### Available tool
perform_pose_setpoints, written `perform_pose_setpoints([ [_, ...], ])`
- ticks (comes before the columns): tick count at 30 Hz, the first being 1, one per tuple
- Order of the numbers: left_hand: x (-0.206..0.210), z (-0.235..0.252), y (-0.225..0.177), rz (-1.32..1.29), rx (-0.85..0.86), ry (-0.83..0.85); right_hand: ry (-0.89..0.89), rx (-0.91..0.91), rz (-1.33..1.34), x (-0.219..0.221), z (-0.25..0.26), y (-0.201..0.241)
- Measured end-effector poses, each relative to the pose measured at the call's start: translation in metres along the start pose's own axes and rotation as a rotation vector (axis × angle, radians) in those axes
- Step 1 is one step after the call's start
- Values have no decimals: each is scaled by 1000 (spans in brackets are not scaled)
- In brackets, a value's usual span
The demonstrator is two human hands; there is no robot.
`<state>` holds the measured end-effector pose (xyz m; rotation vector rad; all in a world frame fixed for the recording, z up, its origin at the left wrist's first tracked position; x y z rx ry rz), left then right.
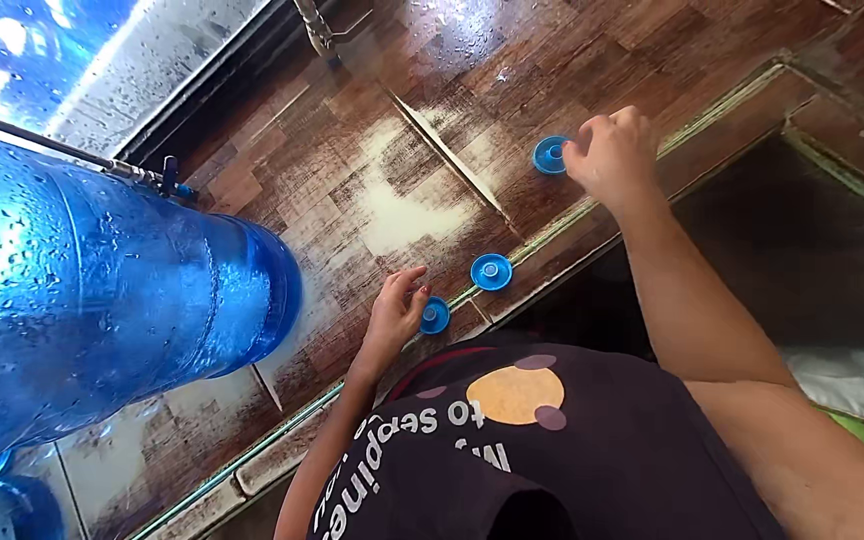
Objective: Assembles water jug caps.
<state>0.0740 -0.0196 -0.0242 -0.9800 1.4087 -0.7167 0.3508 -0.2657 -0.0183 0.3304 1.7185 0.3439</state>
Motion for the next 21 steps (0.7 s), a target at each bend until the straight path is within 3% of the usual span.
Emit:
perform_pose_setpoints([
  [10, -1, -2, 4, -18, -2, -16, 96, -87, -130, 18, 11, 8],
  [16, -1, -3, 6, -13, -7, -12, 237, -275, -124, 0, -23, 3],
  [21, 2, -3, 3, -2, -13, 2, 343, -326, -261, 16, -48, -1],
])
Point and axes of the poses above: each hand's wrist, its own z-axis towards the middle knuckle, its own x-axis out of the palm, y = z × x, the point moved 7 cm from there along z, towards the middle knuckle, and after that the axes turned 10 degrees about x, right-handed, at the moved point
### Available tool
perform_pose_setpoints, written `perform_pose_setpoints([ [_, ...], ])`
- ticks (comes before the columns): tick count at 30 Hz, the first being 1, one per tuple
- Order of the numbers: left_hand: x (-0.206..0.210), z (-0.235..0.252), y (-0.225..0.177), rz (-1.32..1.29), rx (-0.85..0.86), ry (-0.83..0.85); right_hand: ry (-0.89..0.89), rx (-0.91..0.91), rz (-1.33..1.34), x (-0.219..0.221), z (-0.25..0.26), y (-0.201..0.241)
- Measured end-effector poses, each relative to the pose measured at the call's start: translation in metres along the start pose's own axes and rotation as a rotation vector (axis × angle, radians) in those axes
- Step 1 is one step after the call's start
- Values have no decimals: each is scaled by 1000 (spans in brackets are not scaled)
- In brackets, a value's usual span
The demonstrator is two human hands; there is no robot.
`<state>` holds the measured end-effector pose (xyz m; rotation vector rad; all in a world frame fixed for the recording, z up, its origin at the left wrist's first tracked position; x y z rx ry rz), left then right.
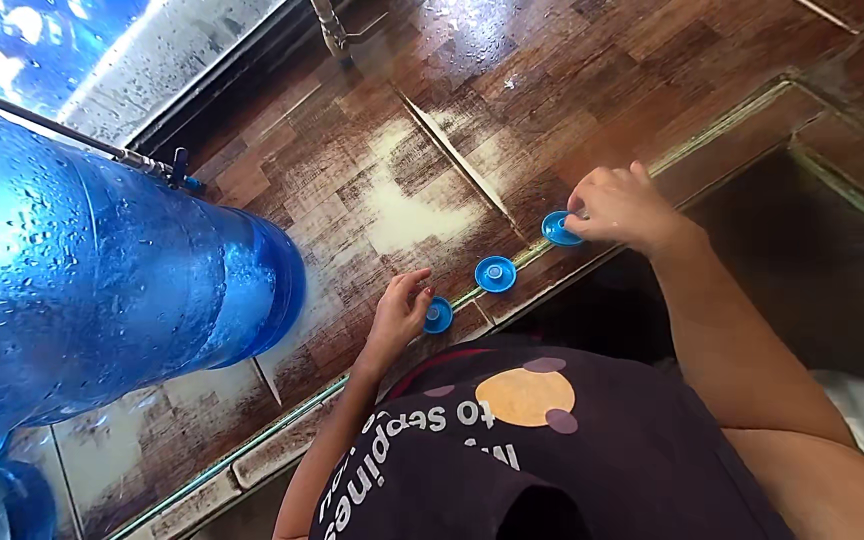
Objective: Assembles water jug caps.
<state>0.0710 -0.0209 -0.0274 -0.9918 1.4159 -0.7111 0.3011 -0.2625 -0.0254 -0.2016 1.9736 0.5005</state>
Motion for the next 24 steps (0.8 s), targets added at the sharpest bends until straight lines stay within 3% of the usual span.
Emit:
perform_pose_setpoints([
  [6, -5, -7, -4, 21, 24, -3, -12, 16, -21, 5, 2, 4],
  [10, -16, -19, -22, 85, 81, 98, -104, -57, 23, -17, -1, 15],
  [13, -33, -34, -65, 112, 222, 219, -174, -238, 153, -54, -23, 40],
  [15, -52, -49, -106, 48, 395, 255, -129, -408, 292, -86, -57, 73],
  [17, -71, -67, -141, -163, 582, 302, -47, -603, 487, -111, -93, 102],
  [19, -84, -81, -157, -495, 710, 348, 153, -845, 858, -120, -115, 126],
  [21, -85, -80, -144, -804, 690, 372, 312, -1028, 998, -110, -105, 139],
  [22, -82, -74, -126, -878, 619, 338, 328, -999, 984, -103, -94, 146],
  [24, -73, -56, -75, -644, 392, 139, 74, -719, 748, -86, -68, 161],
])
Point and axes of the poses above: each hand's wrist, its own z-axis towards the middle knuckle, its own x-axis out of the palm, y = z × x, the point moved 7 cm from there along z, towards the middle knuckle, and after that the axes turned 10 degrees about x, right-handed, at the moved point
